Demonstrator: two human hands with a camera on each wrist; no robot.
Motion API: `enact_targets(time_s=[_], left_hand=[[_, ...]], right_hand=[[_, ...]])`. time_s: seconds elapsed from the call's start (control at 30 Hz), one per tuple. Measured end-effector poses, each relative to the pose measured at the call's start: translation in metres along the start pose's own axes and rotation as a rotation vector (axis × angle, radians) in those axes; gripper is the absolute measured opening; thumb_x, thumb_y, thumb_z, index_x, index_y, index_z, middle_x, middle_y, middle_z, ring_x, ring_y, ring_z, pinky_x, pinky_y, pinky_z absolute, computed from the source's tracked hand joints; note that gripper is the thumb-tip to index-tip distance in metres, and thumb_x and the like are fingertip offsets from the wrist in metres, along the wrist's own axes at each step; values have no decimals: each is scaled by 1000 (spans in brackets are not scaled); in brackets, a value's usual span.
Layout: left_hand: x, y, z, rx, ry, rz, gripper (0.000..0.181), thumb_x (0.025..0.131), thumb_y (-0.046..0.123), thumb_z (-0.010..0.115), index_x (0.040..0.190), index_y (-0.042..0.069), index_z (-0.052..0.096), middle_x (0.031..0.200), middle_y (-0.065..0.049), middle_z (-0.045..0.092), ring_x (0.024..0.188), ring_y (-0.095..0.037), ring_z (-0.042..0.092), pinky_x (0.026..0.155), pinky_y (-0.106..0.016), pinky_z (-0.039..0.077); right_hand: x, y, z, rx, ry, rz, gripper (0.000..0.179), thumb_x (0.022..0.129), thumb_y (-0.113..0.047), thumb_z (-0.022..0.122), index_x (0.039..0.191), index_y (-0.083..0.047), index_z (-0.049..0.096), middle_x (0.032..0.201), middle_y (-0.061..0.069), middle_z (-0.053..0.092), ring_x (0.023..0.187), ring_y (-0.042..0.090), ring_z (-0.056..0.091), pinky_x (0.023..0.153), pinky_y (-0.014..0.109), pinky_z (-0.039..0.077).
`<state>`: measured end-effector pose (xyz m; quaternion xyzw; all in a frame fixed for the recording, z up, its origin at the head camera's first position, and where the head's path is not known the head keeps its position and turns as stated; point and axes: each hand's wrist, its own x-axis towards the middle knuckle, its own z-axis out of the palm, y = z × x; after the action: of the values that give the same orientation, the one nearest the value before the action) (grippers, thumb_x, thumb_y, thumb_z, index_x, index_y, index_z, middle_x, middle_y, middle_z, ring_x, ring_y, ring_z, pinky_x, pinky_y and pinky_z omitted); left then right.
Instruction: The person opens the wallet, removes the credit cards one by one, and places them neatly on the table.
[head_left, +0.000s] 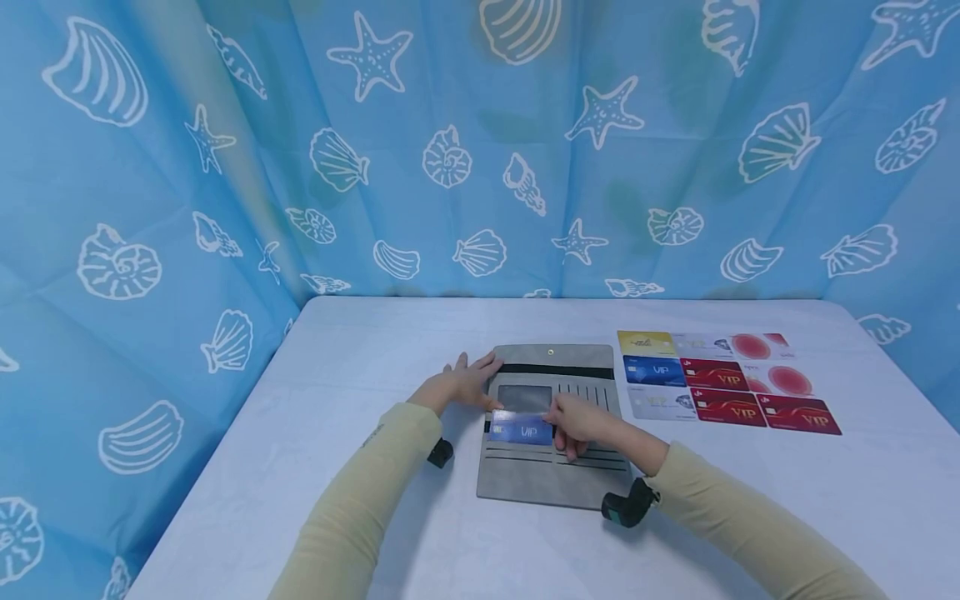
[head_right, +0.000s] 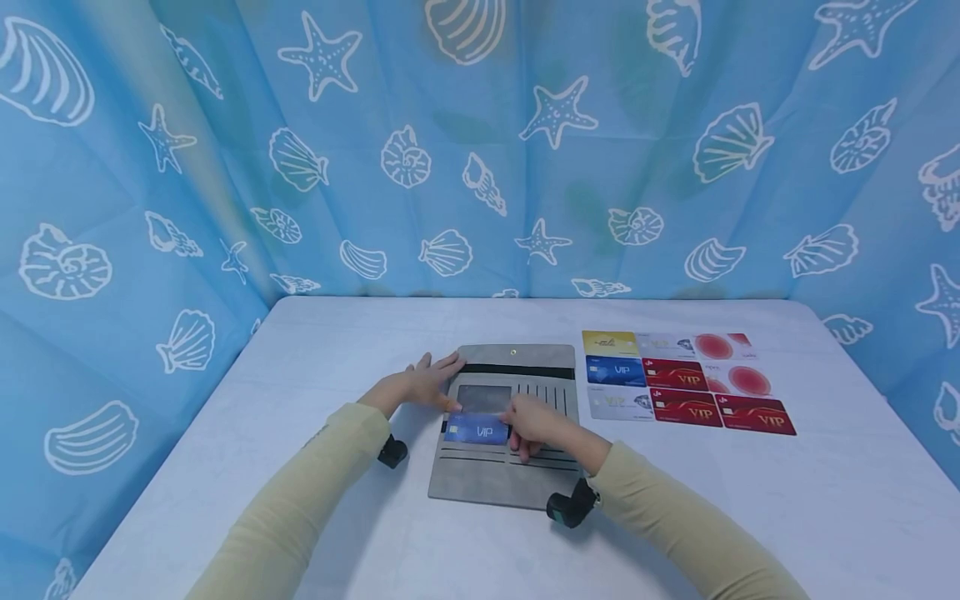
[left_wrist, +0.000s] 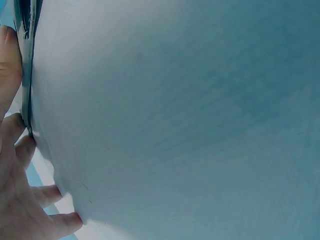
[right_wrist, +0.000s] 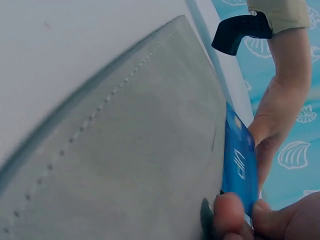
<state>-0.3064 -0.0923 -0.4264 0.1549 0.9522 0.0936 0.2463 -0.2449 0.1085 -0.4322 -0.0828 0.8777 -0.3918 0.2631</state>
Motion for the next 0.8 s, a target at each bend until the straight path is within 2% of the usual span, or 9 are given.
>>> enact_targets(time_s=[0.17, 0.37, 0.53, 0.73, 0.8], left_hand=[[2, -1, 2, 12, 9, -10, 76, 88, 38, 59, 148, 27, 13, 155, 10, 1, 140, -34, -7, 111, -54, 3], [3, -1, 3, 8, 12, -13, 77, 87, 36, 59, 148, 28, 13, 154, 10, 1, 140, -34, -7, 111, -54, 2], [2, 0, 2, 12, 14, -14, 78, 86, 37, 61, 148, 28, 13, 155, 10, 2, 140, -34, -7, 111, -54, 2], [3, -1, 2, -11, 10, -8, 85, 82, 43, 65, 148, 27, 13, 155, 8, 2, 140, -34, -8, 110, -54, 2], [3, -1, 2, -23, 8, -7, 87, 80, 45, 65, 148, 27, 14, 155, 8, 2, 140, -34, -8, 110, -55, 1]], right_hand=[[3, 1, -6, 42, 71, -67, 16, 99, -14, 39, 89, -3, 45, 65, 7, 59, 46, 13, 57, 47, 22, 48], [5, 4, -8, 4, 106, -131, 13, 97, -15, 46, 90, -4, 48, 69, 6, 60, 54, 13, 61, 54, 25, 53], [2, 7, -8, -10, 131, -229, 11, 95, -14, 49, 92, -4, 49, 70, 5, 64, 62, 13, 62, 60, 26, 54], [-8, 8, -13, 56, 173, -310, 16, 96, -13, 47, 105, 0, 52, 89, 13, 65, 70, 16, 62, 66, 30, 56], [-13, 9, -16, 62, 201, -339, 21, 96, -13, 47, 109, 2, 54, 88, 13, 63, 69, 16, 62, 65, 29, 56]])
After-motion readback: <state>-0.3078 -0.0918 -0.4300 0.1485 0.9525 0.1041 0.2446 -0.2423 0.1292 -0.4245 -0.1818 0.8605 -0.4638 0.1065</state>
